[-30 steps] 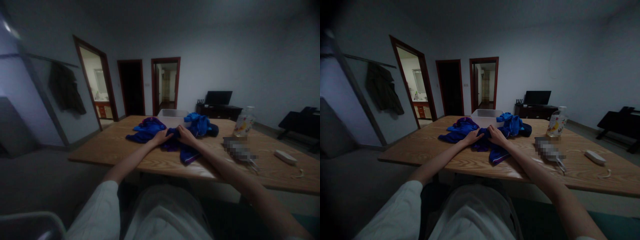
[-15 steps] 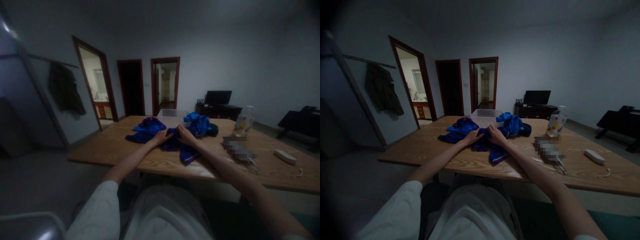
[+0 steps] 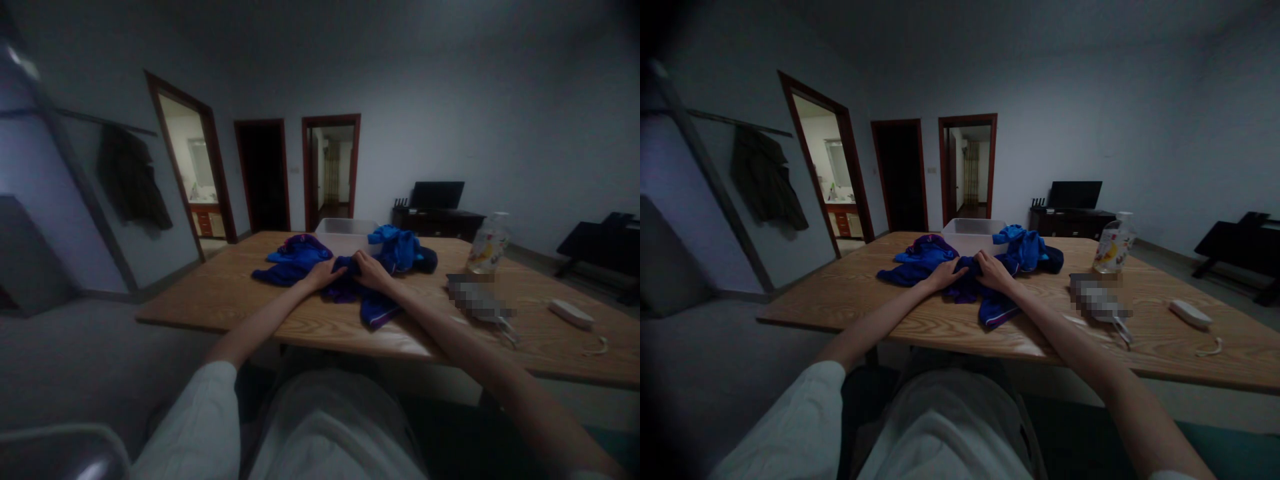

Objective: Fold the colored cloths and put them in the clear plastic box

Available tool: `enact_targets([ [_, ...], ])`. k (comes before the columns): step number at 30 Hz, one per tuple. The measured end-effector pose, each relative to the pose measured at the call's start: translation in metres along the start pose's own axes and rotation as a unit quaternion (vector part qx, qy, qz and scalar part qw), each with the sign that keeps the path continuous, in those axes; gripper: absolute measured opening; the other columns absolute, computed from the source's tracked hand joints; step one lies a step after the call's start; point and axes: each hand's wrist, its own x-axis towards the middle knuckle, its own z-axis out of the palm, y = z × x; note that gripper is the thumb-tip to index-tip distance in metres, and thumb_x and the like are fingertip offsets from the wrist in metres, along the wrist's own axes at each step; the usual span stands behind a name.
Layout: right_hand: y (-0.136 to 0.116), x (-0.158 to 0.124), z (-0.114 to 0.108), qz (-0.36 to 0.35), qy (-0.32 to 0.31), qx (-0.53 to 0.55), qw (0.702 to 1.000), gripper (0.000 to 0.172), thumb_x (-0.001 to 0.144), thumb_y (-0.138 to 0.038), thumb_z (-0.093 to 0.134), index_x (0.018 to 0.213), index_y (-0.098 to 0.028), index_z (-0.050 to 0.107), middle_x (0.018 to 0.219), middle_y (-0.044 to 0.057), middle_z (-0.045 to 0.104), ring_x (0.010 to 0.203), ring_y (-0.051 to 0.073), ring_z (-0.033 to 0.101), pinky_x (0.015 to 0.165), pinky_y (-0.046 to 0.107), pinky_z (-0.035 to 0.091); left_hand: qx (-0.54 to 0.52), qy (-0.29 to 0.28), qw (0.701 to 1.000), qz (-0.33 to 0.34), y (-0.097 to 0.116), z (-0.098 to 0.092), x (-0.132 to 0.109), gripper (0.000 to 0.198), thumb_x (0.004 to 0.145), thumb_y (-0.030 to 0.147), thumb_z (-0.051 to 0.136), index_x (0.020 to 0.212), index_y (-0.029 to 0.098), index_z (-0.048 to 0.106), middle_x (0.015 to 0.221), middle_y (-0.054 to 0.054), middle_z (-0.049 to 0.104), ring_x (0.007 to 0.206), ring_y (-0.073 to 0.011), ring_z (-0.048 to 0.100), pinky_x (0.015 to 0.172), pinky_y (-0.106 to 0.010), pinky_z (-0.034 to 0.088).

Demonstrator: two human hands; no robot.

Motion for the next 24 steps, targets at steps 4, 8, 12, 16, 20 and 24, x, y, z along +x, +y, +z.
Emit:
enact_targets([
  [4,-0.002,-0.0003,-0.0014,0.003,-0.002,-0.002,1.0,0.04,0.077,-0.015,0.066,0.112,-0.019,0.048,0.11,0.01,0.056,0.098,0.027,0.059,0.084,0.035,0.051,0.004,-0.001,1.0,-0.006,0.0025,-0.0019,-0.0007,0.064,0.103,0.067,0.042,0.131,0.013,0.059,0.115,-0.017,0.075,0.108,-0.0311,0.073,0.09,-0.035,0.054],
  [8,-0.0028,-0.0003,-0.0017,0.004,0.004,0.0,1.0,0.038,0.078,-0.015,0.065,0.112,-0.019,0.048,0.11,0.01,0.056,0.096,0.026,0.059,0.083,0.035,0.051,0.004,-0.005,1.0,-0.006,0.0038,-0.003,-0.001,0.061,0.103,0.065,0.044,0.131,0.014,0.059,0.117,-0.016,0.075,0.109,-0.0298,0.073,0.091,-0.034,0.054],
  [12,-0.0011,0.0002,-0.0006,0.0,-0.002,-0.002,1.0,0.039,0.077,-0.015,0.065,0.112,-0.019,0.048,0.11,0.01,0.056,0.097,0.027,0.059,0.083,0.035,0.051,0.004,-0.006,1.0,-0.009,0.0034,-0.0027,-0.0005,0.06,0.102,0.065,0.046,0.131,0.014,0.06,0.116,-0.015,0.075,0.109,-0.0303,0.073,0.091,-0.035,0.054],
  [16,0.0003,0.0,0.0004,0.003,-0.005,-0.005,1.0,0.039,0.077,-0.014,0.065,0.112,-0.019,0.048,0.109,0.01,0.055,0.098,0.027,0.059,0.084,0.035,0.051,-0.003,-0.004,1.0,-0.005,0.0025,-0.0025,-0.0002,0.061,0.102,0.066,0.047,0.129,0.014,0.06,0.114,-0.016,0.075,0.107,-0.0308,0.073,0.09,-0.035,0.054],
  [20,0.0,-0.0003,0.0004,0.002,-0.006,-0.003,1.0,0.04,0.077,-0.015,0.065,0.114,-0.018,0.048,0.112,0.011,0.055,0.099,0.027,0.059,0.085,0.035,0.051,-0.003,-0.003,1.0,0.003,0.0017,-0.0027,-0.0003,0.062,0.102,0.068,0.044,0.128,0.014,0.06,0.111,-0.015,0.075,0.106,-0.0313,0.073,0.087,-0.035,0.054],
  [24,-0.0004,0.0002,0.0001,0.005,-0.006,-0.004,1.0,0.04,0.077,-0.015,0.065,0.113,-0.019,0.048,0.111,0.011,0.055,0.097,0.026,0.059,0.083,0.035,0.051,0.001,-0.003,1.0,0.005,0.002,-0.0034,-0.0006,0.061,0.102,0.068,0.042,0.124,0.014,0.061,0.11,-0.015,0.075,0.104,-0.0308,0.074,0.087,-0.035,0.054],
])
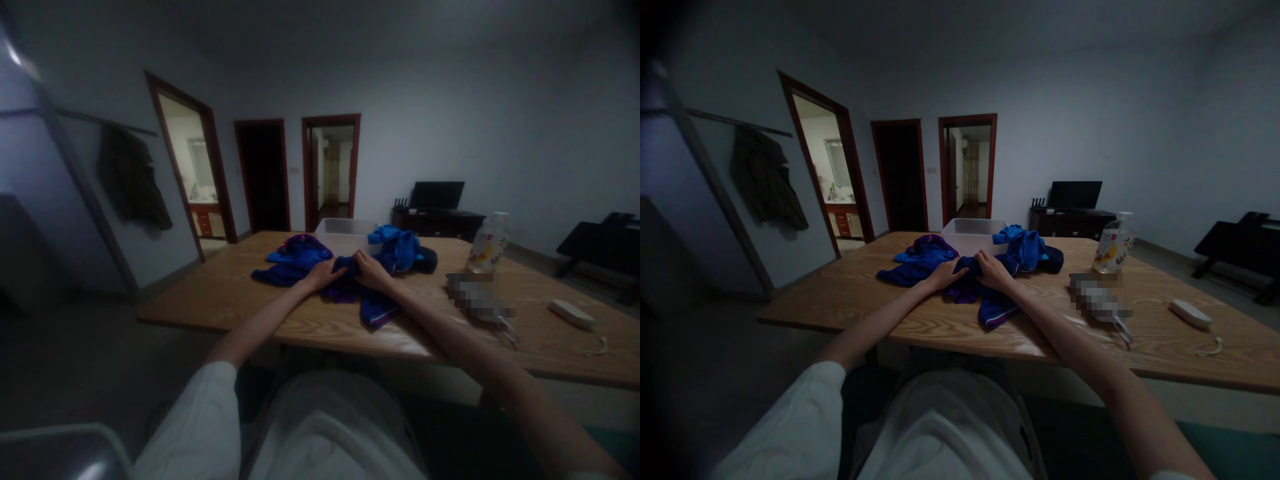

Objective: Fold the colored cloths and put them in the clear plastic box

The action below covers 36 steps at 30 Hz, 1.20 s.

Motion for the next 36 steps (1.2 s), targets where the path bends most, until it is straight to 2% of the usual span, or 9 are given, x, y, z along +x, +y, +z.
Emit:
enact_targets([
  [20,0.0,-0.0003,-0.0004,-0.008,0.003,0.004,1.0,0.037,0.078,-0.016,0.064,0.112,-0.019,0.048,0.11,0.011,0.055,0.097,0.026,0.059,0.083,0.035,0.05,-0.001,-0.003,1.0,-0.005,-0.0032,0.0034,0.0016,0.067,0.101,0.07,0.041,0.13,0.013,0.059,0.115,-0.017,0.075,0.108,-0.0313,0.073,0.091,-0.036,0.055],
  [36,0.0007,-0.0002,0.0003,0.0,-0.001,0.004,1.0,0.04,0.077,-0.016,0.065,0.113,-0.019,0.048,0.112,0.01,0.055,0.097,0.026,0.059,0.084,0.035,0.05,0.0,-0.006,1.0,-0.011,0.0008,0.0003,0.0005,0.063,0.102,0.068,0.044,0.13,0.014,0.059,0.115,-0.016,0.075,0.108,-0.0307,0.073,0.091,-0.035,0.054],
])
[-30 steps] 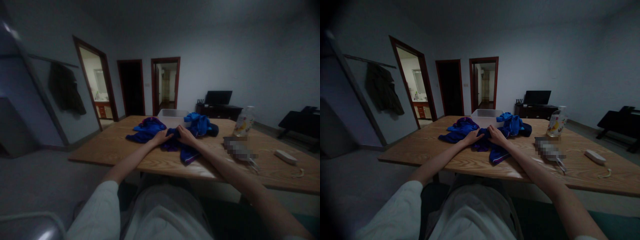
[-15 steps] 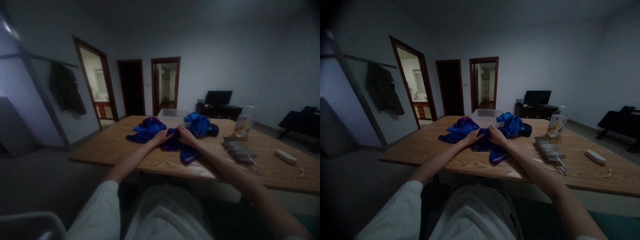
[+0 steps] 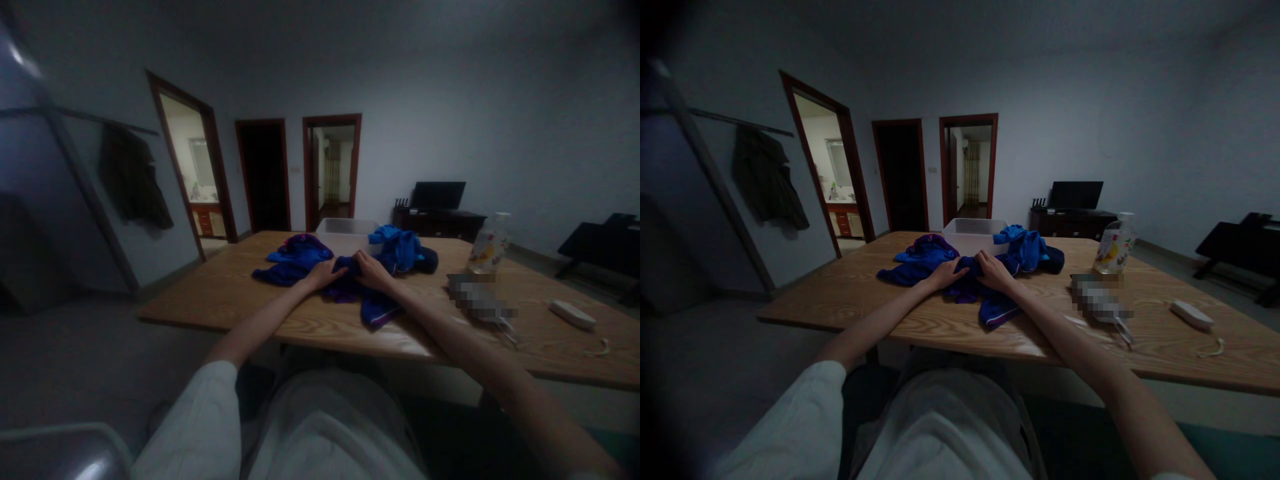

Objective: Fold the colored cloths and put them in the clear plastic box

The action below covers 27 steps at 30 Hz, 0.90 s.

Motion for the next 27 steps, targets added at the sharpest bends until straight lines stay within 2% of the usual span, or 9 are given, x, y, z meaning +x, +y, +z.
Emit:
enact_targets([
  [15,-0.0015,0.0005,-0.0016,-0.006,-0.001,0.003,1.0,0.037,0.078,-0.017,0.065,0.111,-0.02,0.047,0.11,0.01,0.055,0.098,0.027,0.06,0.084,0.035,0.051,-0.001,0.007,1.0,0.012,-0.0046,0.0042,0.0009,0.068,0.101,0.072,0.04,0.127,0.013,0.06,0.111,-0.017,0.075,0.104,-0.0322,0.074,0.087,-0.037,0.054],
  [27,0.0004,-0.0003,0.0016,-0.003,0.0,0.007,1.0,0.04,0.078,-0.017,0.065,0.113,-0.019,0.047,0.111,0.01,0.055,0.1,0.027,0.06,0.087,0.036,0.051,0.003,0.002,1.0,0.003,-0.0029,0.0034,0.0012,0.064,0.102,0.069,0.042,0.128,0.014,0.06,0.111,-0.015,0.075,0.104,-0.0306,0.074,0.087,-0.035,0.054],
])
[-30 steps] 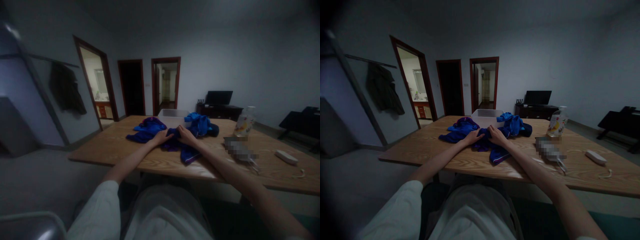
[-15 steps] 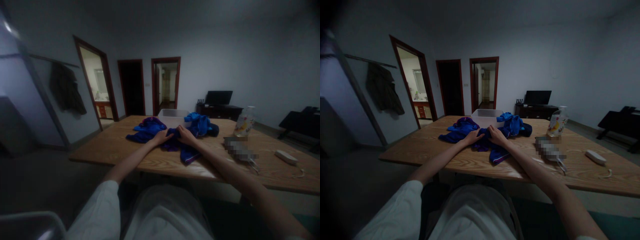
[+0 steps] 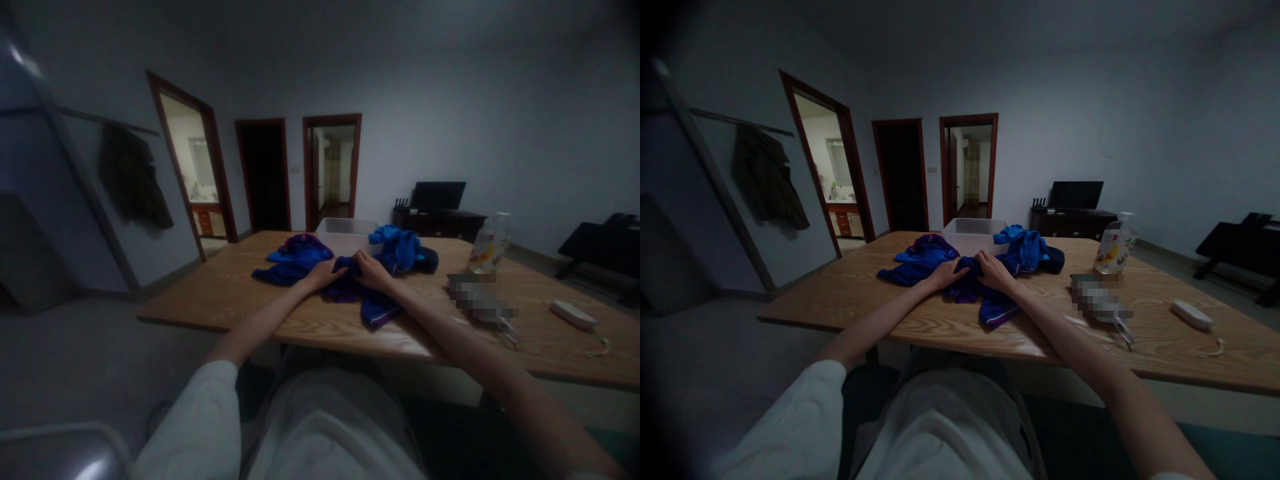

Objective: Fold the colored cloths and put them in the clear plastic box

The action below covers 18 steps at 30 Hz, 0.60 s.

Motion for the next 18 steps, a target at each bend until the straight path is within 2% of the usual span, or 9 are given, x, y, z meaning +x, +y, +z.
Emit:
enact_targets([
  [9,-0.0013,-0.0001,-0.0011,0.005,-0.006,-0.011,1.0,0.038,0.078,-0.015,0.065,0.111,-0.019,0.048,0.11,0.01,0.056,0.099,0.027,0.06,0.085,0.035,0.051,0.003,-0.005,1.0,-0.008,0.0041,-0.0035,-0.0014,0.063,0.102,0.068,0.043,0.129,0.014,0.059,0.114,-0.016,0.075,0.106,-0.031,0.074,0.088,-0.035,0.054],
  [18,-0.0026,0.0001,-0.0025,0.008,-0.005,-0.011,1.0,0.038,0.078,-0.016,0.066,0.112,-0.019,0.049,0.111,0.011,0.056,0.097,0.026,0.06,0.083,0.034,0.05,-0.001,-0.006,1.0,0.002,0.0038,-0.0048,-0.0018,0.061,0.102,0.069,0.041,0.122,0.014,0.061,0.11,-0.016,0.075,0.103,-0.0311,0.074,0.086,-0.035,0.054],
])
